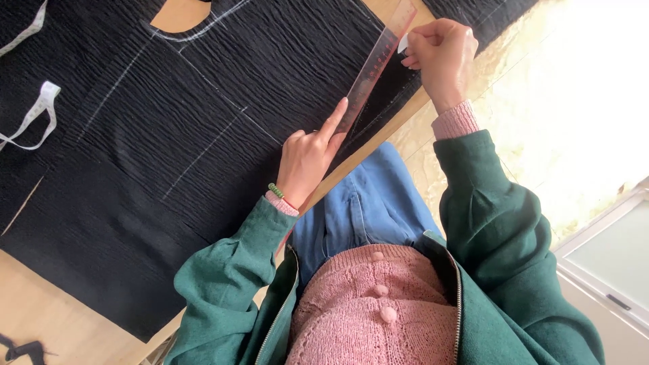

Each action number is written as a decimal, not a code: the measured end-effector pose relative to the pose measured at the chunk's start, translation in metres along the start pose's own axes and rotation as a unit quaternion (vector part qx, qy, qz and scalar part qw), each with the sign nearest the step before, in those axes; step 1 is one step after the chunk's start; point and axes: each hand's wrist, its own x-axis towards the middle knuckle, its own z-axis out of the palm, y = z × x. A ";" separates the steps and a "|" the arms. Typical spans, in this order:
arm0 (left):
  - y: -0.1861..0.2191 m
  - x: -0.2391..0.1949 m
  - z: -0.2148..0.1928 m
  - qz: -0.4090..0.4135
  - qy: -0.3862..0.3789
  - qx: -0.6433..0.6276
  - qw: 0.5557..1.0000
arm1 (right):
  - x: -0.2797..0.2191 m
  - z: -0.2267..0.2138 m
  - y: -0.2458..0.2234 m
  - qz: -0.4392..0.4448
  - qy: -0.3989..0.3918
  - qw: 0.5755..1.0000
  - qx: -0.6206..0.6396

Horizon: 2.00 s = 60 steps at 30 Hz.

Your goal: Measuring, marking, and cutting fabric pieces for garment construction using tailoring tools.

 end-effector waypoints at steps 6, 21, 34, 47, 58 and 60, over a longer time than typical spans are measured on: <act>0.003 0.002 0.002 -0.005 -0.007 0.016 1.000 | -0.004 0.004 -0.006 0.009 0.007 1.000 -0.018; 0.002 0.004 -0.001 -0.010 -0.006 -0.018 1.000 | -0.052 -0.003 0.011 0.023 -0.121 0.992 0.018; 0.006 0.001 0.005 -0.007 0.004 0.045 0.999 | -0.033 0.013 -0.007 0.009 -0.029 0.999 -0.019; 0.013 -0.010 -0.001 -0.017 0.025 0.022 0.999 | -0.095 0.012 0.024 0.027 -0.233 0.969 0.075; 0.018 -0.028 -0.011 -0.018 0.065 0.008 0.998 | -0.063 0.010 0.000 -0.018 -0.106 0.994 0.004; 0.018 -0.028 -0.011 -0.017 0.069 0.022 0.997 | -0.064 0.011 0.003 -0.016 -0.107 0.994 0.025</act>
